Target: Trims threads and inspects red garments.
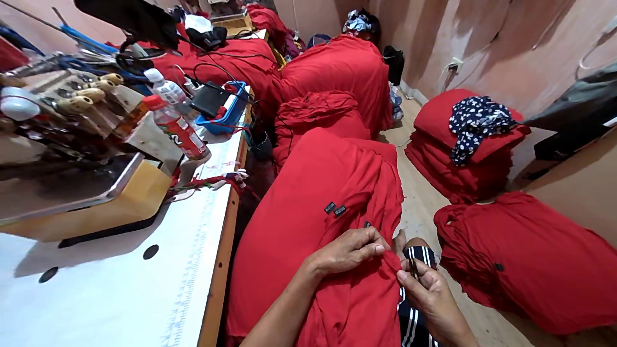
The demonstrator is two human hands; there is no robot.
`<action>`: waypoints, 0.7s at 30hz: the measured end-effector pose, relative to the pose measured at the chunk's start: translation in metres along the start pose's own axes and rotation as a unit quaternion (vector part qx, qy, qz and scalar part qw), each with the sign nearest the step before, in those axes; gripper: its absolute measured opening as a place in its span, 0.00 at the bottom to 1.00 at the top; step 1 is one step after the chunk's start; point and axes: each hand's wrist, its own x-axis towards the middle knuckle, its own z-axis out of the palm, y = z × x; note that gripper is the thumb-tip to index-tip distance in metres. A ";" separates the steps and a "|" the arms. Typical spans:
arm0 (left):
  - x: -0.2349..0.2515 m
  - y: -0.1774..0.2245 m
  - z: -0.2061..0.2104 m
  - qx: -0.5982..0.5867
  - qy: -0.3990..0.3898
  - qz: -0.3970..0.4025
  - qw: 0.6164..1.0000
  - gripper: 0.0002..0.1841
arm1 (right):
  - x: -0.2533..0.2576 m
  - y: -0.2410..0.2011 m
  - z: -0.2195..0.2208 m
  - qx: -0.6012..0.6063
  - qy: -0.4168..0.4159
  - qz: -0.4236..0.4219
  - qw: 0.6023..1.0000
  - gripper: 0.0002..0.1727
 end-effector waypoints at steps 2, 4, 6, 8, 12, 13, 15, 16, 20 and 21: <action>0.000 0.001 0.001 0.003 -0.002 -0.010 1.000 0.16 | 0.002 0.000 -0.004 -0.067 -0.006 -0.019 0.998 0.05; 0.001 0.002 0.001 0.009 -0.005 -0.017 1.000 0.16 | 0.004 0.001 -0.008 -0.155 -0.016 -0.054 0.986 0.10; 0.002 0.001 0.003 0.017 -0.004 -0.019 1.000 0.16 | 0.006 0.004 -0.011 -0.240 -0.019 -0.102 0.965 0.19; 0.002 0.000 0.005 0.022 0.000 -0.015 1.000 0.16 | 0.007 0.002 -0.010 -0.319 -0.017 -0.129 0.939 0.26; 0.003 0.000 0.006 0.024 0.005 -0.015 1.000 0.15 | 0.007 -0.004 -0.005 -0.426 -0.014 -0.151 0.892 0.23; 0.003 0.001 0.006 0.025 0.002 -0.018 1.000 0.15 | 0.008 -0.004 -0.004 -0.440 -0.008 -0.162 0.883 0.21; 0.003 0.000 0.007 0.029 -0.003 -0.018 0.999 0.15 | 0.009 -0.002 -0.003 -0.463 0.006 -0.193 0.865 0.20; 0.003 0.000 0.007 0.031 -0.002 -0.015 0.999 0.15 | 0.010 -0.002 -0.002 -0.470 0.014 -0.210 0.857 0.19; 0.003 -0.001 0.007 0.041 0.002 -0.004 0.999 0.16 | 0.010 -0.004 0.002 -0.486 0.037 -0.248 0.837 0.16; 0.003 -0.001 0.007 0.042 0.002 -0.004 0.999 0.15 | 0.010 -0.004 0.003 -0.490 0.041 -0.254 0.833 0.15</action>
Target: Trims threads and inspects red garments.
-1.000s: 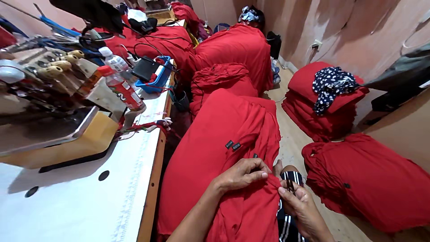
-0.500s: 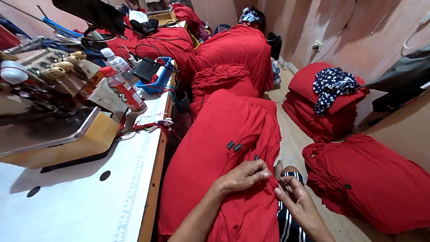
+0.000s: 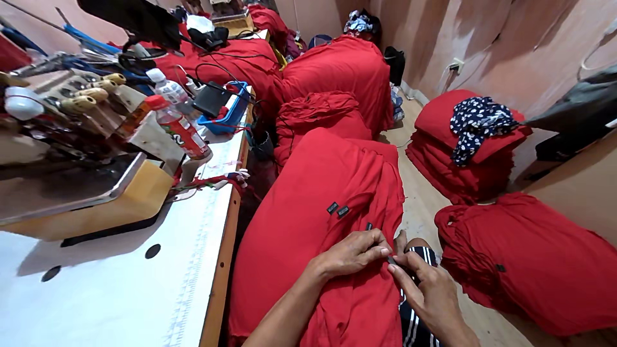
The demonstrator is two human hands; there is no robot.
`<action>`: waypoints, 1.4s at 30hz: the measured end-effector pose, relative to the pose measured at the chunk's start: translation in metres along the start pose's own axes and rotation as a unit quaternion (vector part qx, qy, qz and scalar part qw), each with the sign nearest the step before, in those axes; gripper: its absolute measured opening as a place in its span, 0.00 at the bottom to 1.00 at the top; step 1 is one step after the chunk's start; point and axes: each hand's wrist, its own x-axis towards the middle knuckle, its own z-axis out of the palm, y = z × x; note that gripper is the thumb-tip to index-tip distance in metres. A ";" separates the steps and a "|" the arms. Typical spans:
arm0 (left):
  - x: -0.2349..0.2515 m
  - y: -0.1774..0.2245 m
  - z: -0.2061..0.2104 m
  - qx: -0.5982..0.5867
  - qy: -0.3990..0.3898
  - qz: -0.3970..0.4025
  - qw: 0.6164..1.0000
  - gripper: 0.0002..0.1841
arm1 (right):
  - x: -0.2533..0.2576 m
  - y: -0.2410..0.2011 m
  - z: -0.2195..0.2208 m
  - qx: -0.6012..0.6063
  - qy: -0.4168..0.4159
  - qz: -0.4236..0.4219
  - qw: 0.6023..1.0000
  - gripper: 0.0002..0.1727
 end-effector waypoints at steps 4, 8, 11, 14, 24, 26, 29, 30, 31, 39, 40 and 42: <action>0.000 0.001 0.000 0.006 0.003 -0.003 1.000 0.15 | -0.001 0.000 -0.001 -0.008 -0.004 0.000 1.000 0.15; -0.001 0.001 -0.001 0.003 0.005 -0.004 1.000 0.16 | -0.003 0.005 -0.001 0.030 0.022 0.007 0.999 0.14; 0.000 0.002 0.000 0.025 0.026 -0.007 0.999 0.15 | -0.001 0.011 -0.004 0.098 0.036 0.052 0.993 0.14; 0.000 0.002 0.002 0.071 0.058 0.006 0.996 0.13 | 0.008 0.016 -0.008 0.248 0.014 0.148 0.957 0.13; -0.002 0.001 -0.009 -0.077 0.101 0.049 0.991 0.13 | 0.020 0.025 0.011 0.494 -0.137 0.187 0.838 0.20; -0.002 0.000 -0.010 -0.118 0.115 0.058 0.985 0.12 | 0.022 0.022 0.014 0.501 -0.155 0.166 0.835 0.19; -0.003 0.001 -0.011 -0.163 0.132 0.059 0.976 0.11 | 0.026 0.018 0.013 0.517 -0.181 0.131 0.826 0.18; -0.003 0.002 -0.012 -0.172 0.137 0.059 0.974 0.10 | 0.027 0.017 0.012 0.525 -0.191 0.120 0.820 0.17; -0.003 0.002 -0.012 -0.180 0.142 0.060 0.971 0.10 | 0.027 0.017 0.011 0.530 -0.203 0.111 0.815 0.16; -0.008 0.001 -0.018 -0.107 0.154 0.048 0.981 0.12 | 0.023 0.009 0.013 0.531 -0.123 0.186 0.818 0.10; -0.010 0.000 -0.020 -0.052 0.138 0.034 0.988 0.14 | 0.023 0.006 0.010 0.522 -0.100 0.192 0.825 0.10; -0.014 0.003 -0.023 0.038 0.099 0.000 0.994 0.17 | 0.023 0.004 0.004 0.497 -0.079 0.176 0.846 0.09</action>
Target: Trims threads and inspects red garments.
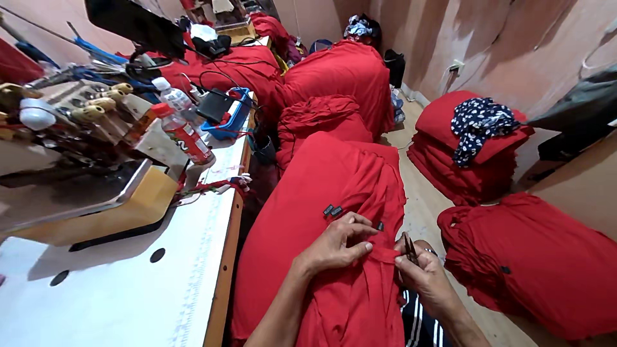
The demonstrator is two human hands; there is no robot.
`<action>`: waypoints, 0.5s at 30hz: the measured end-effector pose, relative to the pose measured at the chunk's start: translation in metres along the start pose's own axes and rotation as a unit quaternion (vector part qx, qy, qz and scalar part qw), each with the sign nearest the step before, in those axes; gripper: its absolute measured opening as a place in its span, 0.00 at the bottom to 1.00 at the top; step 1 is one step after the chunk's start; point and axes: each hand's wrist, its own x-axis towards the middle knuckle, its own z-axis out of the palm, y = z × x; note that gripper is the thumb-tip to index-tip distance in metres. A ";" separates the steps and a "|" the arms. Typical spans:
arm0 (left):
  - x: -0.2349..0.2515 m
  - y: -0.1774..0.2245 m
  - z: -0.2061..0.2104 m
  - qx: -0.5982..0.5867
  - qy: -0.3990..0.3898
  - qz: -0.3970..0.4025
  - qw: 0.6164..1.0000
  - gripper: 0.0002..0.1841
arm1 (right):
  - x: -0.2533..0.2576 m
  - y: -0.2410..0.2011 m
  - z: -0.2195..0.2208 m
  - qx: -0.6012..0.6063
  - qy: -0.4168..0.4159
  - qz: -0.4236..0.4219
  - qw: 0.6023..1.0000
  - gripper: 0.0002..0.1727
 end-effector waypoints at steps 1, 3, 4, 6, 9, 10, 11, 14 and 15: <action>-0.001 0.002 0.000 0.026 -0.018 -0.011 0.999 0.18 | -0.001 -0.002 -0.001 -0.020 -0.003 -0.018 1.000 0.09; -0.001 0.007 0.000 0.048 -0.035 -0.017 0.998 0.17 | -0.003 -0.004 -0.002 -0.050 -0.005 -0.050 0.997 0.08; -0.003 0.008 -0.001 0.057 -0.032 -0.008 0.998 0.16 | -0.003 -0.004 -0.002 -0.061 -0.005 -0.063 0.996 0.08; -0.011 0.010 -0.002 0.080 0.004 0.027 0.996 0.12 | -0.003 -0.003 -0.003 -0.085 -0.003 -0.084 0.993 0.07; -0.024 0.010 0.004 0.116 0.153 0.106 0.976 0.07 | -0.009 -0.004 -0.001 -0.149 0.003 -0.133 0.980 0.06; -0.028 0.012 0.008 0.140 0.201 0.115 0.963 0.06 | -0.013 -0.006 0.003 -0.180 0.001 -0.159 0.971 0.07; -0.033 0.015 0.013 0.174 0.246 0.112 0.947 0.05 | -0.017 -0.007 0.008 -0.211 -0.001 -0.189 0.959 0.07; -0.045 0.024 0.031 0.228 0.349 0.058 0.907 0.07 | -0.027 -0.001 0.028 -0.303 -0.016 -0.293 0.907 0.07; -0.048 0.026 0.037 0.198 0.365 0.033 0.909 0.08 | -0.029 0.004 0.033 -0.331 -0.020 -0.319 0.888 0.07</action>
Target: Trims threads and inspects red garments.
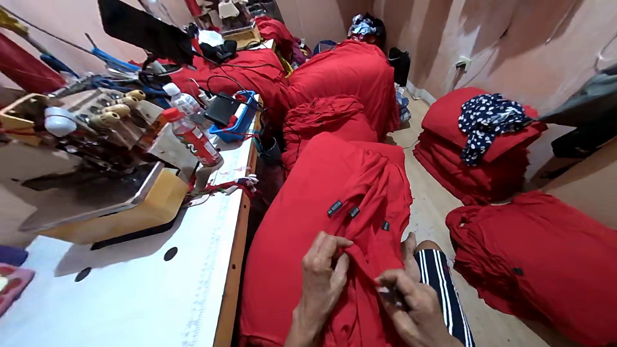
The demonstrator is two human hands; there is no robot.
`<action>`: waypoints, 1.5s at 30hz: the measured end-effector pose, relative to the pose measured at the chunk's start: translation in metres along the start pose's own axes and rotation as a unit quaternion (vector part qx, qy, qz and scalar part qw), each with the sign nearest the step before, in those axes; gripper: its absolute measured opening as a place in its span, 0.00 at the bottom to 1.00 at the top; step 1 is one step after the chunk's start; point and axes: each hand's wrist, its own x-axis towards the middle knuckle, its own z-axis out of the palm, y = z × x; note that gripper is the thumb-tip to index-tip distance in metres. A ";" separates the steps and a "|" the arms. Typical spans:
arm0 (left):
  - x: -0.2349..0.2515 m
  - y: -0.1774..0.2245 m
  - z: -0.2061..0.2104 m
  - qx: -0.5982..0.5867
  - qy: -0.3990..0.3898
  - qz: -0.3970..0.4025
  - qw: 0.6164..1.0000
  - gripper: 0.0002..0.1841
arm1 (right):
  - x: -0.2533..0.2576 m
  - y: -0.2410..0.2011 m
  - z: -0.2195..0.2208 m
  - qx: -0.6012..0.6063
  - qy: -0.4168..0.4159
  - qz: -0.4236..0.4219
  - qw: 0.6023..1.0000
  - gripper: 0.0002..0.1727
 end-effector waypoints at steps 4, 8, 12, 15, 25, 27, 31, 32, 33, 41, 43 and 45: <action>-0.012 0.009 -0.004 -0.184 -0.028 -0.176 0.967 0.09 | -0.002 -0.005 0.016 -0.070 -0.015 -0.064 0.995 0.06; -0.007 0.011 -0.011 -0.348 -0.062 -0.269 0.896 0.08 | -0.002 -0.009 0.025 -0.124 -0.004 -0.098 0.987 0.05; -0.006 0.009 -0.014 -0.434 -0.071 -0.304 0.845 0.12 | -0.006 -0.008 0.030 -0.162 0.000 -0.109 0.981 0.06; -0.005 0.007 -0.017 -0.488 -0.049 -0.339 0.802 0.17 | -0.009 -0.008 0.029 -0.152 -0.010 -0.096 0.984 0.09; -0.011 0.004 -0.019 -0.476 -0.093 -0.286 0.827 0.25 | -0.015 -0.007 0.011 -0.055 -0.029 -0.004 0.998 0.14; -0.011 0.004 -0.019 -0.470 -0.102 -0.284 0.829 0.26 | -0.012 -0.009 0.006 -0.018 -0.016 0.021 0.999 0.14; -0.012 0.007 -0.017 -0.455 -0.110 -0.262 0.844 0.27 | 0.001 -0.006 0.003 -0.027 0.054 0.006 0.998 0.12; -0.012 0.008 -0.017 -0.447 -0.115 -0.252 0.850 0.28 | 0.005 -0.004 0.003 -0.038 0.062 -0.004 0.997 0.12; -0.012 0.009 -0.017 -0.439 -0.123 -0.242 0.857 0.28 | 0.008 -0.003 0.003 -0.052 0.063 -0.017 0.997 0.14; -0.015 0.011 -0.010 -0.391 -0.142 -0.204 0.886 0.26 | 0.018 0.003 0.020 -0.172 0.058 -0.082 0.980 0.08; -0.015 0.013 -0.012 -0.391 -0.146 -0.216 0.883 0.26 | 0.017 0.003 0.020 -0.171 0.070 -0.090 0.979 0.07; -0.013 0.012 -0.013 -0.407 -0.152 -0.223 0.873 0.27 | 0.017 0.004 0.017 -0.135 0.066 -0.053 0.987 0.08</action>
